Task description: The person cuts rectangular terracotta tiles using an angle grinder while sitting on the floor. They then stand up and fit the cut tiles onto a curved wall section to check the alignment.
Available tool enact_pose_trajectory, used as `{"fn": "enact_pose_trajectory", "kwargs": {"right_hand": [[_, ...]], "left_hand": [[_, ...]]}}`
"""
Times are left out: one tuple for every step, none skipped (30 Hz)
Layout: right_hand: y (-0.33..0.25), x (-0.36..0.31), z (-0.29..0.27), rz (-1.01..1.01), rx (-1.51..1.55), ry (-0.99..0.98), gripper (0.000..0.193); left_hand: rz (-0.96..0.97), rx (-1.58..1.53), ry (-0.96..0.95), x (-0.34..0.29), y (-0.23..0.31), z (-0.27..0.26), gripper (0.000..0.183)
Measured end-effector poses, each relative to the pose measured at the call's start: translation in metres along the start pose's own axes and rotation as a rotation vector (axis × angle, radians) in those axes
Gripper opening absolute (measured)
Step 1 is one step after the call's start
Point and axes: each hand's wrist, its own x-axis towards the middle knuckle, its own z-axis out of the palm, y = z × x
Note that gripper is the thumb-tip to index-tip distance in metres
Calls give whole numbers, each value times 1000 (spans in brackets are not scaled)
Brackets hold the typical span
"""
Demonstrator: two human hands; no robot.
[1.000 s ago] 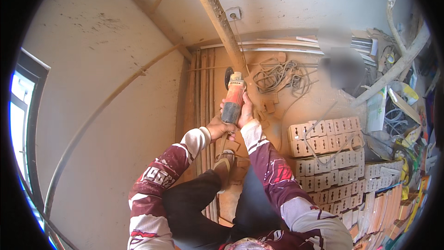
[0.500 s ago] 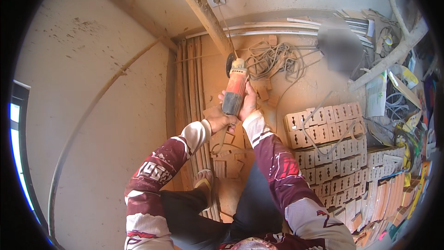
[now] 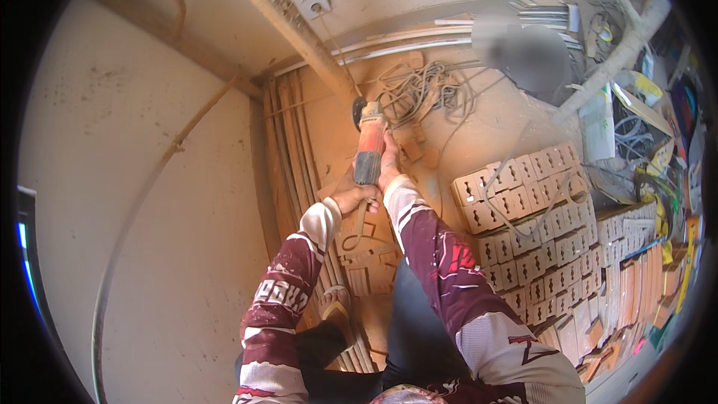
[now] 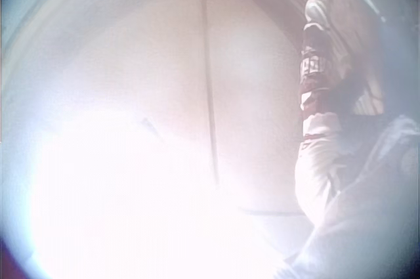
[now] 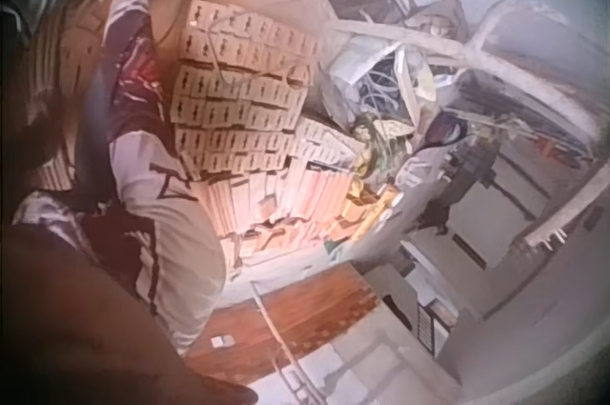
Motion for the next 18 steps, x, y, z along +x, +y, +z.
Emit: {"fn": "enact_pose_trajectory", "kwargs": {"right_hand": [[4, 1, -1, -33, -56, 63, 79], [9, 2, -1, -24, -88, 86, 81], [15, 4, 1, -13, -117, 106, 83], [19, 9, 1, -6, -148, 127, 85], [-14, 33, -31, -108, -188, 143, 93], [-12, 36, -31, -85, -195, 195, 90], [-8, 38, -29, -85, -219, 226, 87], [-3, 37, -30, -91, -243, 253, 85], [2, 35, -29, -101, -268, 274, 82], [8, 33, -28, -118, -300, 294, 80], [11, 32, -27, -138, -325, 318, 78], [17, 29, -25, -148, -351, 327, 76], [17, 28, -24, -161, -375, 336, 74], [13, 26, -27, -177, -387, 345, 72], [12, 22, -24, -187, -414, 338, 70], [9, 18, -23, -199, -436, 334, 68], [2, 15, -23, -219, -462, 321, 66], [7, 7, -17, -222, -496, 287, 64]], "left_hand": [[-1, -6, 1, -1, -3, 1, 24], [2, -23, -7, -2, -8, -2, 27], [1, -38, -7, -6, -14, -8, 29], [2, -49, -11, -8, -17, -11, 32], [4, -87, -102, 18, -9, 15, 38], [-24, -131, -112, 19, -14, 12, 45], [-25, -83, -98, 12, -13, 11, 27], [-47, -81, -86, 9, -14, 10, 26], [-67, -75, -68, 5, -13, 6, 25], [-85, -69, -54, 3, -13, 3, 25], [-67, -57, -91, 2, -15, -1, 25], [-75, -70, -82, 0, -14, -3, 26], [-81, -85, -74, 0, -14, -3, 26], [-86, -103, -68, 2, -15, -1, 27], [-73, -116, -72, 1, -14, -1, 24], [-60, -98, -79, 4, -14, 2, 24], [-46, -84, -89, 9, -15, 6, 23], [-29, -80, -74, 6, -18, 0, 23]]}}
